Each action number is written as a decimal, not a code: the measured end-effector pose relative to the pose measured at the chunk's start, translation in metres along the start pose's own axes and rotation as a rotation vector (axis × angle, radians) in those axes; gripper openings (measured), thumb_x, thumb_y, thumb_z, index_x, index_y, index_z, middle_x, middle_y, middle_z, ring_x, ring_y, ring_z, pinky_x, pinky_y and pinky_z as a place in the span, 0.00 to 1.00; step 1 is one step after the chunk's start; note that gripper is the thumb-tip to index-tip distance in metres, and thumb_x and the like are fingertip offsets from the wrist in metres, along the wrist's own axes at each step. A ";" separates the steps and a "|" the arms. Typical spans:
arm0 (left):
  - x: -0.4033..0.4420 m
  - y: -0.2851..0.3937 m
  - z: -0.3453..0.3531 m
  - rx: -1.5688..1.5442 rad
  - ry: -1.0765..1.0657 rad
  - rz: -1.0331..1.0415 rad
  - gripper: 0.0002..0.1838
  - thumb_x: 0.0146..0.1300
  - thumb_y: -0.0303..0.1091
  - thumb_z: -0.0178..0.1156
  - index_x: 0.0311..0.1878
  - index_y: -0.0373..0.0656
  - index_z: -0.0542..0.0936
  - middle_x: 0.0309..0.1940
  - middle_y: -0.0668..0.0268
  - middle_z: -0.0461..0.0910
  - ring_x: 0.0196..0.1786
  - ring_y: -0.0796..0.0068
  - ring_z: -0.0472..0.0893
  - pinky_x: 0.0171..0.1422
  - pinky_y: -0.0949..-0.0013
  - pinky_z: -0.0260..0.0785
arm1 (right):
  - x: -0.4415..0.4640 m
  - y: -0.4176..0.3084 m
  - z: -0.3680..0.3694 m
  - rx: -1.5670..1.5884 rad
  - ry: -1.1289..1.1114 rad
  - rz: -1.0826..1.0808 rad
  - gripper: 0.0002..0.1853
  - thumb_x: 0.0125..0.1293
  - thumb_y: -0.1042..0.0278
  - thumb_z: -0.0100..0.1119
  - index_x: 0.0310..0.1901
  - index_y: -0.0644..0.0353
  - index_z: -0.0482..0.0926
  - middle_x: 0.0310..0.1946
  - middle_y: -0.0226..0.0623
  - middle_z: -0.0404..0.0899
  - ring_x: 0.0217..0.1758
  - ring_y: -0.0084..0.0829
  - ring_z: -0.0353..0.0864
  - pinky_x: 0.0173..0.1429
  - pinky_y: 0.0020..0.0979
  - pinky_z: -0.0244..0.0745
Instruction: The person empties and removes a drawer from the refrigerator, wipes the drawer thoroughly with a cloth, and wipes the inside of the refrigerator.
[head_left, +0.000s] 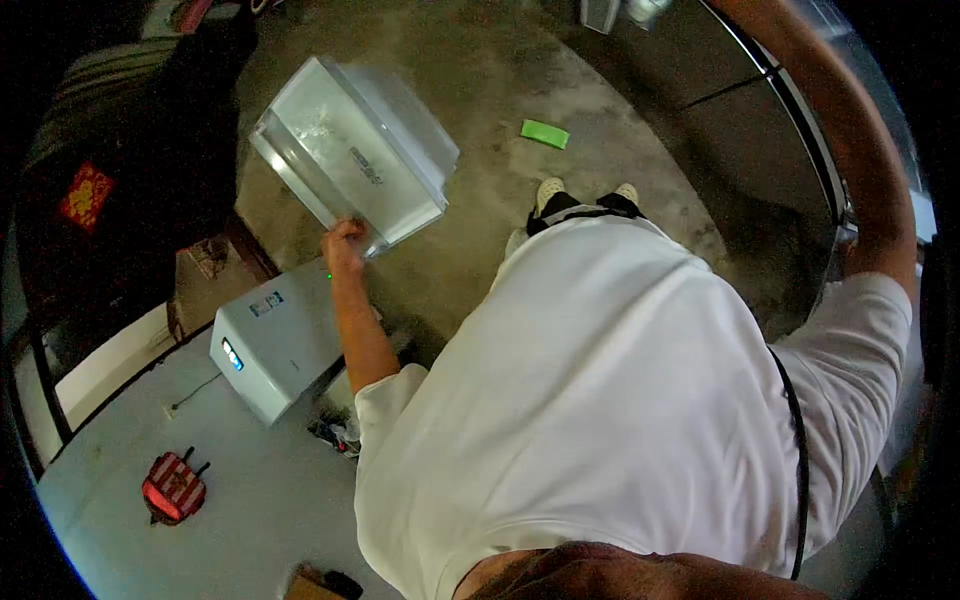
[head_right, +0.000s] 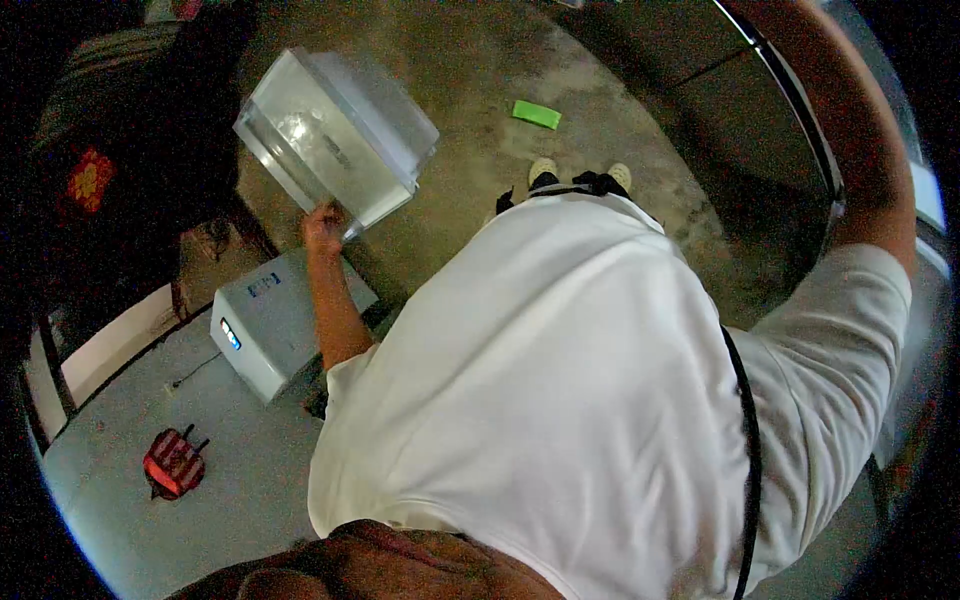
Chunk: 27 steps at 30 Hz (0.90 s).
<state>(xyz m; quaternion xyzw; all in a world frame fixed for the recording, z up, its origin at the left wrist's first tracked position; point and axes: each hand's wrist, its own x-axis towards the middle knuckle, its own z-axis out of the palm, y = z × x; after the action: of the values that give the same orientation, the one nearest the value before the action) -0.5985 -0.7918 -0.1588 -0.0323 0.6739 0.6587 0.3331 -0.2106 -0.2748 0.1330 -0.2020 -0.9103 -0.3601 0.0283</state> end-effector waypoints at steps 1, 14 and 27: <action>-0.008 0.004 0.007 0.008 0.006 0.015 0.05 0.49 0.17 0.57 0.32 0.28 0.77 0.28 0.60 0.76 0.28 0.65 0.74 0.34 0.60 0.68 | -0.018 0.007 -0.001 -0.082 -0.057 0.003 0.44 0.67 0.50 0.63 0.78 0.57 0.53 0.80 0.35 0.50 0.42 0.31 0.76 0.42 0.33 0.74; -0.047 0.037 0.093 0.137 -0.085 -0.078 0.12 0.69 0.36 0.58 0.39 0.34 0.76 0.39 0.57 0.76 0.40 0.63 0.74 0.47 0.54 0.69 | -0.115 0.052 0.083 0.204 0.208 0.268 0.35 0.58 0.65 0.67 0.68 0.53 0.69 0.78 0.29 0.55 0.38 0.29 0.78 0.39 0.31 0.78; 0.044 0.005 0.055 0.157 -0.095 -0.373 0.13 0.65 0.33 0.55 0.48 0.36 0.73 0.44 0.53 0.73 0.47 0.56 0.72 0.50 0.50 0.67 | -0.139 0.062 0.062 0.312 0.295 0.936 0.49 0.41 0.67 0.76 0.70 0.56 0.67 0.75 0.43 0.61 0.33 0.33 0.82 0.33 0.32 0.82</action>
<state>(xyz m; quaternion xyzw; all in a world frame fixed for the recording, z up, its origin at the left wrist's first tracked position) -0.6123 -0.7238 -0.1715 -0.0995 0.6892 0.5316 0.4822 -0.0529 -0.2412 0.1002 -0.5282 -0.7517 -0.1935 0.3443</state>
